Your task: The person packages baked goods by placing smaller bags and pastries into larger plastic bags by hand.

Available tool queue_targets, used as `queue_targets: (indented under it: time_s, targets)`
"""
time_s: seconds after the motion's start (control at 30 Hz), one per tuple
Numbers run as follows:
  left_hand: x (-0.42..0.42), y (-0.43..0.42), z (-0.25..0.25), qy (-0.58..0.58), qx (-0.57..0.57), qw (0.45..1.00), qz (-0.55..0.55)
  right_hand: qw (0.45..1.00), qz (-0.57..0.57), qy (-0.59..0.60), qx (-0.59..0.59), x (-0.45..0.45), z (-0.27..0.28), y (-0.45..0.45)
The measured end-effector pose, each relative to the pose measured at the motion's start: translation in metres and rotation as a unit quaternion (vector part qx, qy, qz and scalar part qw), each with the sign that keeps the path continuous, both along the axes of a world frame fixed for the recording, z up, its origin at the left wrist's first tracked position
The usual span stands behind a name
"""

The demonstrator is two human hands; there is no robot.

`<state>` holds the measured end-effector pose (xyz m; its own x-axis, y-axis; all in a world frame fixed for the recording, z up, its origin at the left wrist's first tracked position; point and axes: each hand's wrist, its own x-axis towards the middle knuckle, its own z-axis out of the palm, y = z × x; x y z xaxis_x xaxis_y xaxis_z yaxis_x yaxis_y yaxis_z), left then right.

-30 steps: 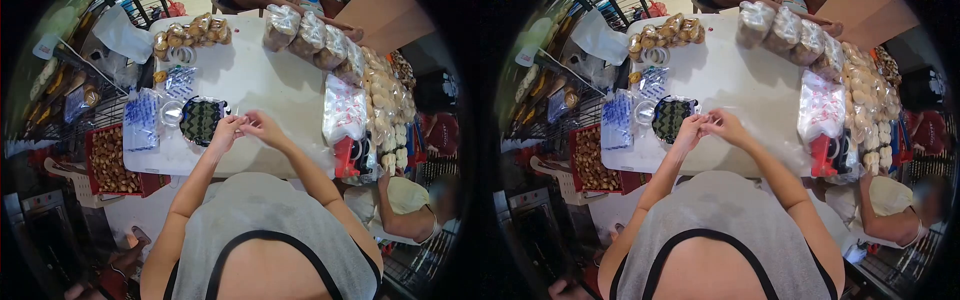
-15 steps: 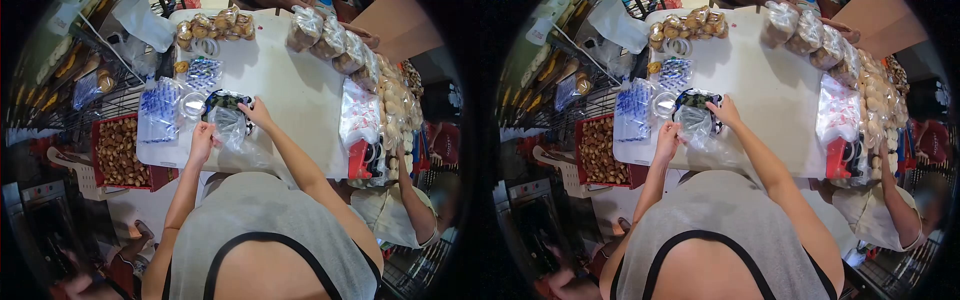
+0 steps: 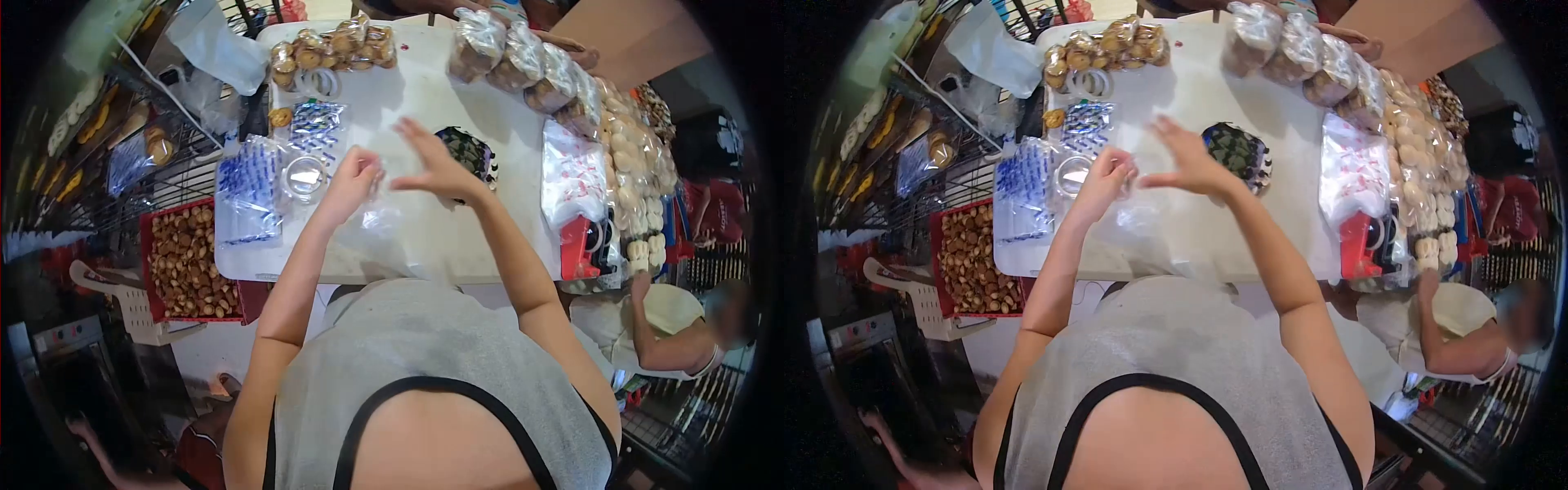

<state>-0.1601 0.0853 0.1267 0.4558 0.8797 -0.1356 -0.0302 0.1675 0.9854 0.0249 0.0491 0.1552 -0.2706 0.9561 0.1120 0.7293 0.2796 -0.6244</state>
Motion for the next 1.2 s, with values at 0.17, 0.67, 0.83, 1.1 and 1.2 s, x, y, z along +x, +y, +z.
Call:
queue_targets:
  time_s: [0.17,0.67,0.83,1.1,1.2]
  targets:
    - [-0.003,0.019,0.055,0.124,0.151,0.958,-0.212,0.957,-0.050,0.222,-0.178,-0.016,0.018,-0.012]
    - [-0.030,-0.013,-0.010,0.009,-0.069,0.990,-0.119,0.669,-0.347,0.623,-0.207,0.038,-0.031,-0.093]
    - [-0.022,0.020,-0.042,-0.026,0.019,0.974,0.223,0.758,-0.190,0.466,-0.415,0.006,0.000,-0.115]
    - [-0.037,-0.002,-0.001,0.355,0.166,0.909,-0.140,0.492,-0.310,0.782,-0.223,0.053,-0.044,-0.090]
    - [-0.038,0.033,-0.046,0.045,0.049,0.969,0.240,0.641,-0.160,0.704,-0.262,0.019,-0.002,-0.102]
